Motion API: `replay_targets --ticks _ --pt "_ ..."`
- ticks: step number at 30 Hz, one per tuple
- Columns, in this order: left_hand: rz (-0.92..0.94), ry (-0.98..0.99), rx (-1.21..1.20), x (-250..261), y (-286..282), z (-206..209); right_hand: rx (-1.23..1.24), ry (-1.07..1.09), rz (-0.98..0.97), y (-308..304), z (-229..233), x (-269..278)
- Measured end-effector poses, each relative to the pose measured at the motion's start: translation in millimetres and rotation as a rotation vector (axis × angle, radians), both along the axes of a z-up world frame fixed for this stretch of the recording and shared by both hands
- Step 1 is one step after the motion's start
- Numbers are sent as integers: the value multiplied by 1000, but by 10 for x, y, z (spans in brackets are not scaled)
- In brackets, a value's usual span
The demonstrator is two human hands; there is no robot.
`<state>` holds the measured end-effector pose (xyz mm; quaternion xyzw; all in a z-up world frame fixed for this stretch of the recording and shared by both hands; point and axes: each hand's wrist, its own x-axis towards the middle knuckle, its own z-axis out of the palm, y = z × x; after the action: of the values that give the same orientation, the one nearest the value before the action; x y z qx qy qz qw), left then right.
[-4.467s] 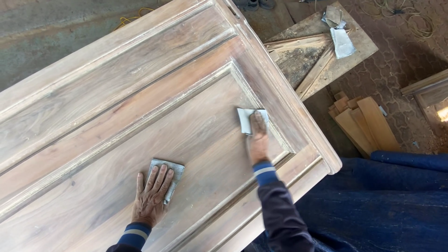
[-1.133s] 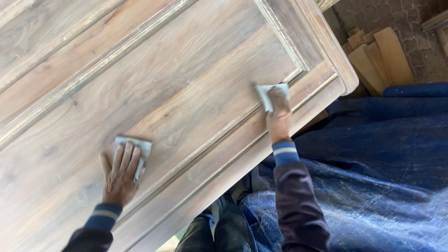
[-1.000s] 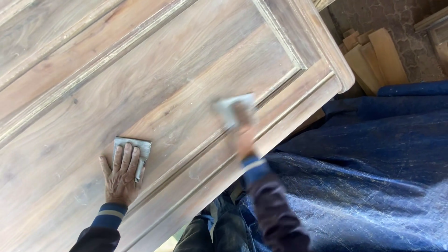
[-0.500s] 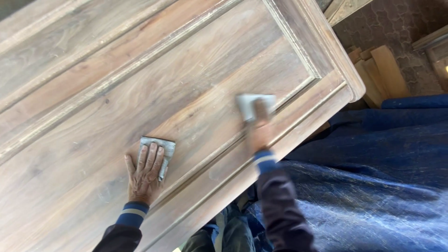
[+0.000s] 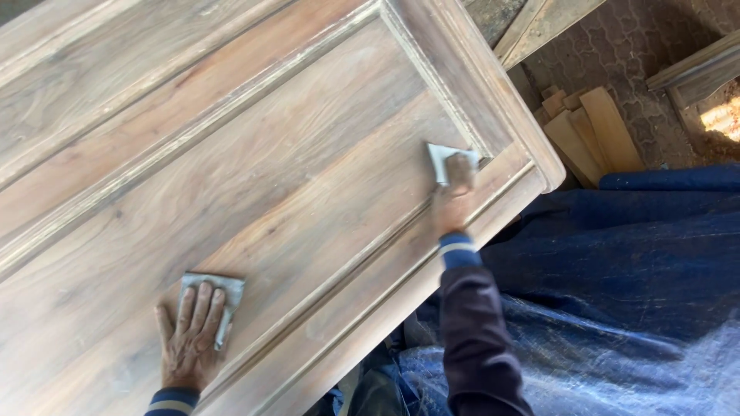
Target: The user is manually sanding a large wooden door using sheets of sandpaper with both hands to smooth the surface.
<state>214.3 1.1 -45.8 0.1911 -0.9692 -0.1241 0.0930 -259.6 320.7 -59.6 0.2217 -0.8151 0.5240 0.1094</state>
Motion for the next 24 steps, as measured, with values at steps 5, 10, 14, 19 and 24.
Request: replay_targets --ticks 5,10,14,19,24 --pt "-13 4 9 65 -47 -114 42 -231 341 -568 269 2248" --pt "2 37 7 105 -7 -240 38 -541 811 370 228 2039" --pt "-97 -56 -43 -50 404 -363 285 16 167 1028 471 342" --pt "-523 20 6 -618 1334 -170 386 -48 -312 996 550 -68" --pt "-590 -243 2 -1513 1652 70 384 330 256 632 448 955"
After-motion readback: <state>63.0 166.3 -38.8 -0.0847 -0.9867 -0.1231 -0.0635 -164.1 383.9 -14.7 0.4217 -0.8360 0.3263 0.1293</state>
